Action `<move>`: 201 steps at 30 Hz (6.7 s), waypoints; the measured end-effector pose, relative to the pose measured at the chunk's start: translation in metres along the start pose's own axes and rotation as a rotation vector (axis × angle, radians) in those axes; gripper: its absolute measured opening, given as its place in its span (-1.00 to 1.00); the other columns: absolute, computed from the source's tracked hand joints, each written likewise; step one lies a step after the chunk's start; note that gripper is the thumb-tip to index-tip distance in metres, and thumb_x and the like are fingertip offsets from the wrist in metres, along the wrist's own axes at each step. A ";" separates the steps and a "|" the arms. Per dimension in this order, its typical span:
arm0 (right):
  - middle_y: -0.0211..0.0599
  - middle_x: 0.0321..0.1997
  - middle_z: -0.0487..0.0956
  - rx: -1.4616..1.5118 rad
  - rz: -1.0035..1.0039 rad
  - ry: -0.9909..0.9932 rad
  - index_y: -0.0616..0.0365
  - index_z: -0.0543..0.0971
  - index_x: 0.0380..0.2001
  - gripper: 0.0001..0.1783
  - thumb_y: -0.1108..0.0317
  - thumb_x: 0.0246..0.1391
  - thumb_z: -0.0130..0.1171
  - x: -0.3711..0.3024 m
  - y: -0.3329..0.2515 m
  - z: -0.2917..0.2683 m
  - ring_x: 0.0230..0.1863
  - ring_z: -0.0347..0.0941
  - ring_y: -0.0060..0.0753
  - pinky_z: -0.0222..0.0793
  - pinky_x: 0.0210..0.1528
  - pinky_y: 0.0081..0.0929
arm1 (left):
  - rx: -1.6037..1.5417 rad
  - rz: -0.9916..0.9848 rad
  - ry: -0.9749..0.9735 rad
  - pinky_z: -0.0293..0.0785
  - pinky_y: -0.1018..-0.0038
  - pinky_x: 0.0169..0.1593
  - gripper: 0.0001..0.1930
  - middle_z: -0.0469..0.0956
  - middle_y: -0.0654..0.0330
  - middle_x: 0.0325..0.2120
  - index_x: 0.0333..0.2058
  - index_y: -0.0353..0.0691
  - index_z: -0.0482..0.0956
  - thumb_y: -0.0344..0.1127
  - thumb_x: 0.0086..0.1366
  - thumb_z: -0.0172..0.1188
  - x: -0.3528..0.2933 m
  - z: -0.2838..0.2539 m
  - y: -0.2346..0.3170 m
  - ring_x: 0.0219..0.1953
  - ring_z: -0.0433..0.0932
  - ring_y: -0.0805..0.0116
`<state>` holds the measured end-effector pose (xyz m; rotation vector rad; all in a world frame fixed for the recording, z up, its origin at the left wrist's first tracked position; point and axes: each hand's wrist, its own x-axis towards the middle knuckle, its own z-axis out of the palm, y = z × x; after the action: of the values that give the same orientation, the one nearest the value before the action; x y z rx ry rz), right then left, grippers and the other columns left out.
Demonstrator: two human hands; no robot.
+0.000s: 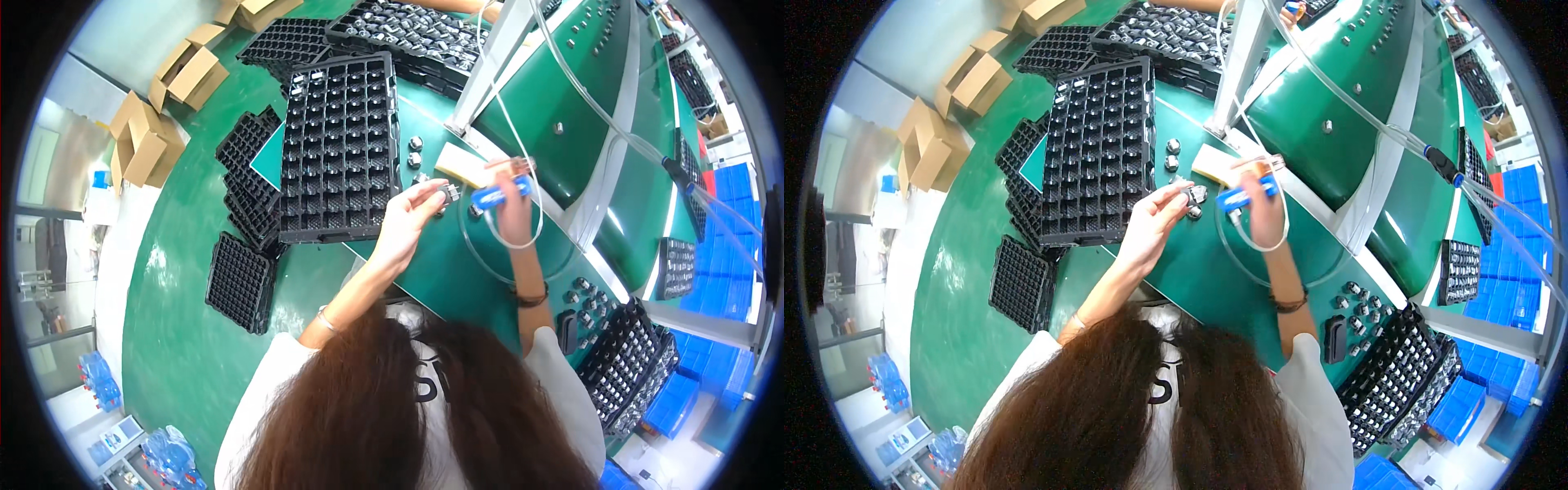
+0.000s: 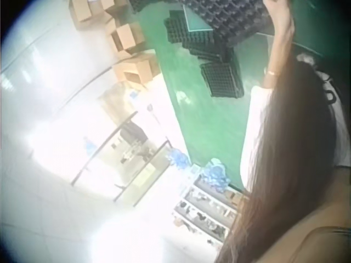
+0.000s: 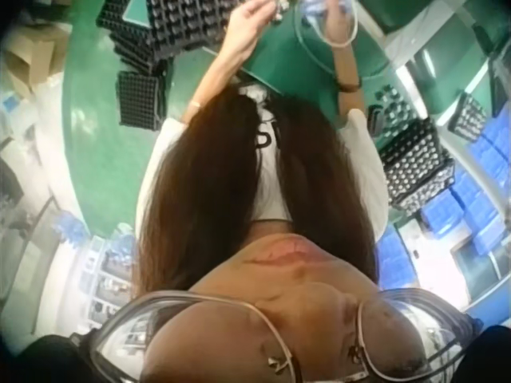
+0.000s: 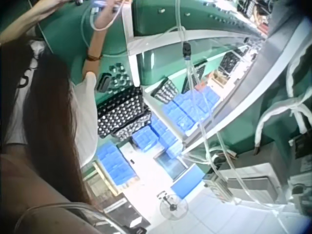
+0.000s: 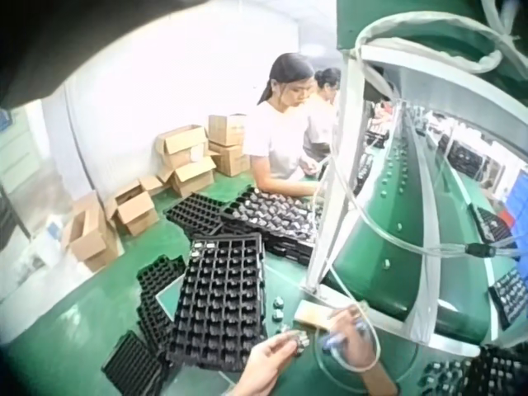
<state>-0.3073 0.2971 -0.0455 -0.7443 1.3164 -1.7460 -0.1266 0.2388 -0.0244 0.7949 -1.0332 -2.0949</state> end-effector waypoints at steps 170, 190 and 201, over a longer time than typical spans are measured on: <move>-0.08 -0.45 0.57 -1.205 -0.334 0.774 0.10 0.50 -0.26 -0.57 0.01 -0.09 0.16 0.141 0.011 -0.154 -0.34 0.50 0.03 0.37 -0.27 -0.17 | -0.110 -0.304 -0.227 0.40 0.56 0.06 -0.58 0.46 0.12 -0.13 0.10 -0.32 0.27 -0.44 0.26 0.03 -0.006 -0.016 0.046 -0.07 0.46 0.35; -0.37 -0.37 0.50 -0.038 -0.133 -0.040 0.27 0.49 -0.33 -0.76 0.35 0.10 -0.11 -0.015 -0.031 0.023 -0.37 0.37 -0.66 0.28 -0.32 -0.70 | -0.081 -0.155 -0.083 0.41 0.62 -0.09 -0.68 0.51 0.23 -0.23 -0.08 -0.34 0.46 -0.37 0.19 0.17 0.012 0.017 0.004 -0.22 0.46 0.54; -0.39 -0.32 0.47 -0.106 -0.173 -0.181 0.23 0.45 -0.27 -0.75 0.29 0.13 -0.10 -0.016 -0.019 0.030 -0.34 0.36 -0.68 0.26 -0.30 -0.73 | 0.019 -0.114 -0.157 0.39 0.57 -0.08 -0.65 0.51 0.23 -0.24 -0.07 -0.31 0.46 -0.37 0.16 0.21 0.012 0.003 -0.001 -0.22 0.45 0.53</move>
<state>-0.2788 0.2991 -0.0190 -1.0781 1.2594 -1.7061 -0.1365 0.2319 -0.0264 0.7224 -1.1158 -2.2773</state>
